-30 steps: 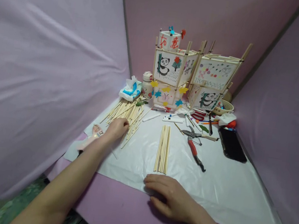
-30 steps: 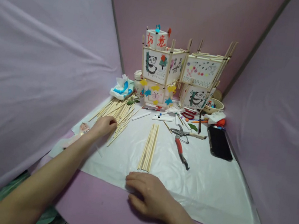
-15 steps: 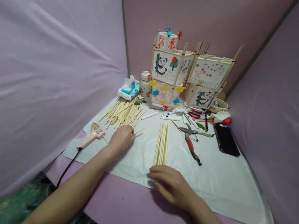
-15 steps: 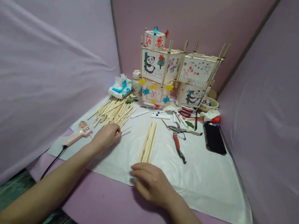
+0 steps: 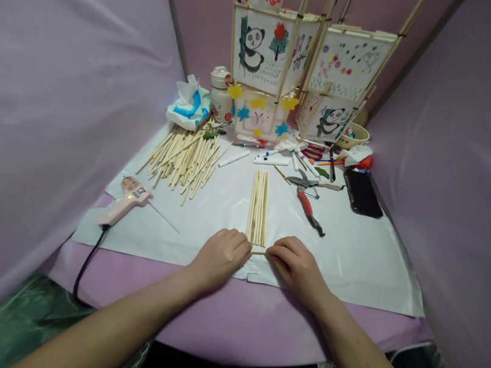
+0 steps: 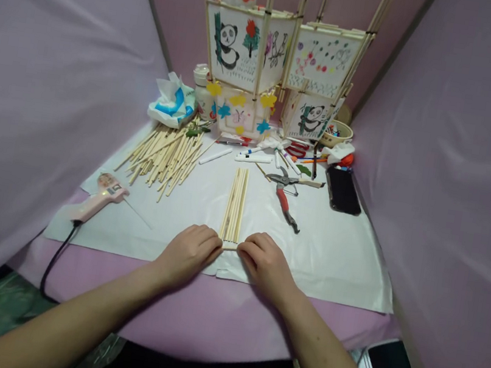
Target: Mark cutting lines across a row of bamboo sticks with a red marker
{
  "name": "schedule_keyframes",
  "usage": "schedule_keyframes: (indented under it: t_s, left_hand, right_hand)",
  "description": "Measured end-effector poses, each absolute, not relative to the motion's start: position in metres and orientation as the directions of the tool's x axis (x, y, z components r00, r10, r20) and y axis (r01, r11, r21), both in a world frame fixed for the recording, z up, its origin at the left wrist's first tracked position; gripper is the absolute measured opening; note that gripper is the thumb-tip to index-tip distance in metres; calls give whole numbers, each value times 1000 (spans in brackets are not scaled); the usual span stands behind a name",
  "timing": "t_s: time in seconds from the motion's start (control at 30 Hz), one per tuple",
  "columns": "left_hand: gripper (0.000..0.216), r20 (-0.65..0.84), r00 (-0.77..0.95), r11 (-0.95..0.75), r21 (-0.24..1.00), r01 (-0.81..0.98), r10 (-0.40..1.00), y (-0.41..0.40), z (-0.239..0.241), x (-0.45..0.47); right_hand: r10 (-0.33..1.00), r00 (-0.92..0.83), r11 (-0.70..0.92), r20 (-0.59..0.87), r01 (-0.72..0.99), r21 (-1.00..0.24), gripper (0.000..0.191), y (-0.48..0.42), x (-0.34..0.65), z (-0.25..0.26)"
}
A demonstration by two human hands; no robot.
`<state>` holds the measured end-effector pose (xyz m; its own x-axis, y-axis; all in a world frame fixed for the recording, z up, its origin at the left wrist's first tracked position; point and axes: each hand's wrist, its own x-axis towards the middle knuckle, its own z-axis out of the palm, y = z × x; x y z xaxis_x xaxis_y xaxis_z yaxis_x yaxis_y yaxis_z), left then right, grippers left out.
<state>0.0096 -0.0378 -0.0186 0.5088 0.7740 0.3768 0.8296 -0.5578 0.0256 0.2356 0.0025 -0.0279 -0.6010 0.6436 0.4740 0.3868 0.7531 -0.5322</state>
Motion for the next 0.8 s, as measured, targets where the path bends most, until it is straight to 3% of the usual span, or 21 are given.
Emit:
schedule_keyframes:
  t_s: [0.3,0.8]
  left_hand:
    - [22,386,349,-473,294,831,854,-42,-23,-3]
    - [22,382,292,-438,384,813,877,-37,-22,-3]
  right_hand:
    - [691,-587,709,421,440,-551,17,3,232,-28]
    - [703,-560,701,438,444,-558,17,10,228,-28]
